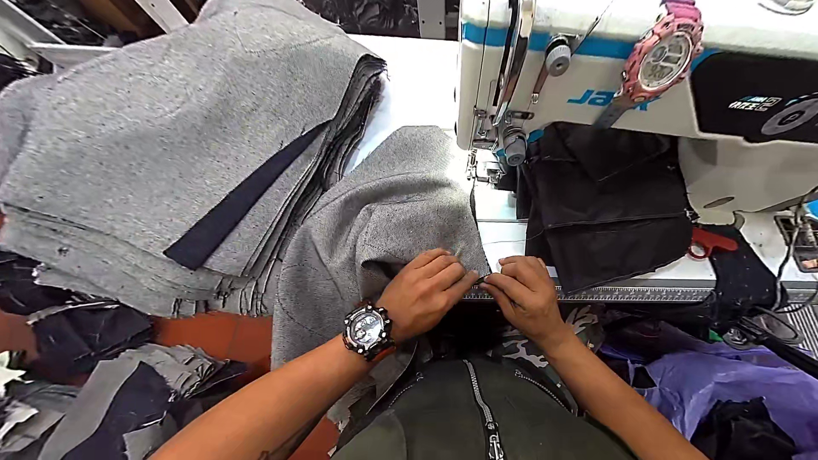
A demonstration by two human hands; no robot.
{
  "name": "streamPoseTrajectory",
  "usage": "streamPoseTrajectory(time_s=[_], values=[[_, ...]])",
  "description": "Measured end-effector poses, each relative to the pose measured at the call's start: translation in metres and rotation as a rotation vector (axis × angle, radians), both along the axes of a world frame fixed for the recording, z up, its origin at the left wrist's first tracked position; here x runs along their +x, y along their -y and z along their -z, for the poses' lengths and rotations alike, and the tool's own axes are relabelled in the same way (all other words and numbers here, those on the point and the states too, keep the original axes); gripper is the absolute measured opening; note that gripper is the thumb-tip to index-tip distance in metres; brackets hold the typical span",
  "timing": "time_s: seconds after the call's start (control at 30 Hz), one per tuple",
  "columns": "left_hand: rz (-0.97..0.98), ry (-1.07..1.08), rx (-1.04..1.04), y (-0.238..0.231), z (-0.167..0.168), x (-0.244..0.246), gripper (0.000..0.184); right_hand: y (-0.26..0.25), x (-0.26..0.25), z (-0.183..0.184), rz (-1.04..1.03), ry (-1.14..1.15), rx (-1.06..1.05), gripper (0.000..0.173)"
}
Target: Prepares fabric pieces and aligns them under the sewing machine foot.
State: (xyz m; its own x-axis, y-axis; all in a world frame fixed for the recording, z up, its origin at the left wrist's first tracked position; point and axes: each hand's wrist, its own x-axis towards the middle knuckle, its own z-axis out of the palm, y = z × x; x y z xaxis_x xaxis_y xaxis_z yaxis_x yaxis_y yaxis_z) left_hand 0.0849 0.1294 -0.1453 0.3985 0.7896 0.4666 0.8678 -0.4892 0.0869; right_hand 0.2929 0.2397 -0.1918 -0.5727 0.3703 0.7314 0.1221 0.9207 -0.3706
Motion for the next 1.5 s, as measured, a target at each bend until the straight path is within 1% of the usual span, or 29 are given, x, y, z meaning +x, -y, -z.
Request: streamPoseTrajectory(time_s=[0.17,0.23,0.33,0.4,0.43,0.47,0.5,0.53,0.57,0.6,0.63,0.77,0.83,0.9,0.97,1.1,1.2,1.3,1.4,1.5], values=[[-0.022,0.051,0.016,0.002,0.005,0.005,0.025,0.000,0.001,0.004,0.016,-0.022,0.019,0.012],[-0.046,0.081,-0.014,0.003,0.005,0.008,0.025,0.000,0.001,0.005,0.011,-0.024,0.016,0.012],[-0.115,0.114,-0.059,0.004,0.002,0.017,0.022,0.000,0.003,-0.001,-0.001,0.001,-0.059,0.014],[-0.160,0.117,-0.037,0.003,0.003,0.021,0.021,-0.004,0.007,-0.016,-0.017,0.073,-0.180,0.018],[-0.183,0.117,-0.019,0.003,0.005,0.022,0.020,-0.008,0.008,-0.025,-0.031,0.122,-0.220,0.024],[-0.205,0.132,-0.001,0.002,0.008,0.022,0.020,-0.014,0.007,-0.032,-0.055,0.163,-0.232,0.029],[-0.224,0.164,0.015,0.001,0.010,0.022,0.018,-0.017,0.005,-0.036,-0.080,0.204,-0.214,0.030],[-0.233,0.199,0.025,0.001,0.012,0.021,0.018,-0.018,0.001,-0.037,-0.103,0.241,-0.183,0.026],[-0.232,0.231,0.031,-0.001,0.014,0.019,0.017,-0.017,-0.004,-0.037,-0.118,0.259,-0.142,0.018],[-0.209,0.248,0.036,-0.003,0.014,0.015,0.019,-0.014,-0.008,-0.037,-0.123,0.267,-0.095,0.012],[-0.160,0.236,0.037,-0.006,0.013,0.008,0.019,-0.012,-0.011,-0.039,-0.130,0.274,-0.051,0.013],[0.052,0.019,-0.055,-0.026,-0.011,-0.043,0.025,-0.007,-0.012,-0.042,-0.154,0.269,0.047,0.019],[0.157,-0.084,-0.088,-0.043,-0.022,-0.064,0.029,-0.002,-0.012,-0.040,-0.132,0.264,0.050,0.020],[0.255,-0.165,-0.082,-0.058,-0.024,-0.075,0.033,0.003,-0.013,-0.039,-0.101,0.259,0.036,0.019],[0.275,-0.181,-0.130,-0.062,-0.022,-0.073,0.040,0.005,-0.011,-0.036,-0.066,0.245,0.009,0.018],[0.189,-0.029,-0.273,-0.050,-0.015,-0.056,0.045,0.010,-0.008,-0.028,0.013,0.202,-0.050,0.015],[0.047,0.048,-0.360,-0.057,-0.020,-0.049,0.056,0.017,-0.014,-0.031,0.069,0.218,-0.139,0.013],[-0.032,0.061,-0.319,-0.060,-0.015,-0.041,0.054,0.021,-0.012,-0.034,0.114,0.243,-0.151,0.014],[-0.025,0.078,-0.267,-0.056,-0.010,-0.037,0.054,0.018,-0.007,-0.029,0.122,0.217,-0.122,0.015],[-0.037,0.074,-0.275,-0.058,-0.010,-0.037,0.053,0.015,-0.008,-0.030,0.124,0.227,-0.104,0.015]])
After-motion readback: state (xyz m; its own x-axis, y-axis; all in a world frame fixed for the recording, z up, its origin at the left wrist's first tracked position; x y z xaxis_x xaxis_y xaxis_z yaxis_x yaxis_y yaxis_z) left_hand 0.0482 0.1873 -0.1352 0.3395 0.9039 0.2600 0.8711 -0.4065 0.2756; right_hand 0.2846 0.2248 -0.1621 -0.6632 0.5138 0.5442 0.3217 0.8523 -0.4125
